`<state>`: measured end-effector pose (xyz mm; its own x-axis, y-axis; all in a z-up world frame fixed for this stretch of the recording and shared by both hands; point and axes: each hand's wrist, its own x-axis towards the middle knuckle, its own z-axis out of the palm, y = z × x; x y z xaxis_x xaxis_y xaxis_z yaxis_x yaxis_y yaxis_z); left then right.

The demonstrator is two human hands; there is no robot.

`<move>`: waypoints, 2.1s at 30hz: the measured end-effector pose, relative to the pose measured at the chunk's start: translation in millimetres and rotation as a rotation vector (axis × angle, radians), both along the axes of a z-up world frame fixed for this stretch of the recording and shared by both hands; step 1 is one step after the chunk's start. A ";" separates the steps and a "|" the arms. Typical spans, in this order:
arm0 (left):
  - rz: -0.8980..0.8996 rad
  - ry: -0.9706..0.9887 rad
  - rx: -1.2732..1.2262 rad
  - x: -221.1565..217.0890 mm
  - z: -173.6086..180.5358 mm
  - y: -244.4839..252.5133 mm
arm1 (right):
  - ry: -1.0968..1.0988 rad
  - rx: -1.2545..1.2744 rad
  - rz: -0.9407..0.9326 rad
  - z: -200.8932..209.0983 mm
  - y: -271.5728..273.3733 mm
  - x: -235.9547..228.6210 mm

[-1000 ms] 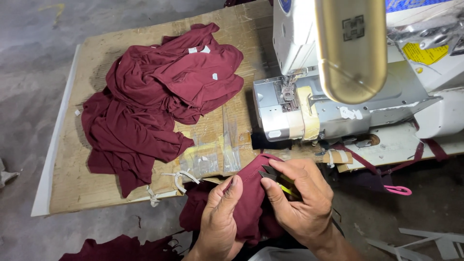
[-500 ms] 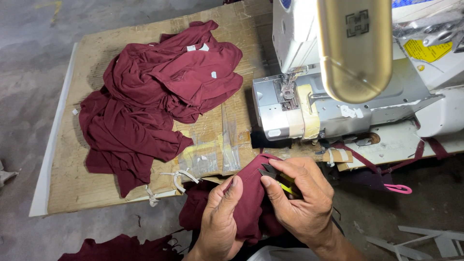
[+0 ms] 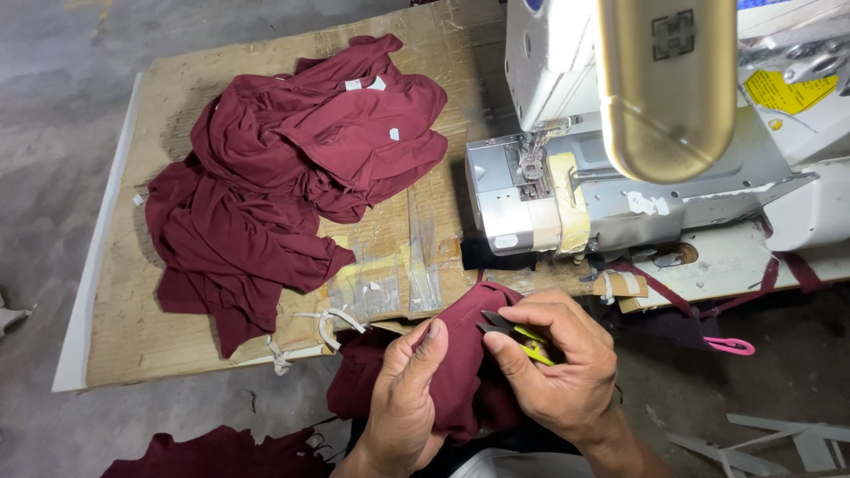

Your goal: Trimming loose threads from maroon shirts using small hand snips.

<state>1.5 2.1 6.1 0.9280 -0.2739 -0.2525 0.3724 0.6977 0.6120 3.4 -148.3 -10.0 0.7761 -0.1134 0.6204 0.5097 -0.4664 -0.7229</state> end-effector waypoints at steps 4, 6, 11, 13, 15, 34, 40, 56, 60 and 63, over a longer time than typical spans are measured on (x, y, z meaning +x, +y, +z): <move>0.024 -0.066 0.005 -0.9 -4.6 -2.0 | -0.027 -0.034 -0.019 -2.2 2.3 -0.1; 0.020 -0.111 0.035 -1.6 -5.0 -2.2 | -0.042 -0.038 -0.034 0.0 3.8 -0.1; 0.023 -0.187 0.172 -3.5 -7.3 -3.6 | -0.101 -0.071 -0.032 3.8 7.3 -0.7; 0.009 -0.187 0.181 -4.8 -6.5 -2.9 | -0.105 -0.060 -0.027 6.4 9.0 -1.4; -0.004 -0.186 0.190 -6.2 -7.6 -2.3 | -0.108 -0.050 -0.022 7.3 9.0 -3.6; -0.311 -0.449 0.977 4.0 13.9 83.1 | 0.316 0.378 0.441 3.1 -64.6 -16.9; -0.232 -0.351 0.558 -15.8 9.4 82.1 | 0.397 0.666 0.457 5.1 -60.9 -27.0; 0.046 -0.749 1.076 60.3 56.2 14.8 | 0.373 0.216 0.164 -17.4 -77.6 -15.1; -0.053 -0.979 1.195 115.4 75.4 -2.4 | 0.419 0.191 0.089 -19.5 -82.1 -4.7; -0.033 -1.204 1.351 153.6 76.7 -14.7 | 0.405 0.269 0.077 -23.5 -82.3 7.5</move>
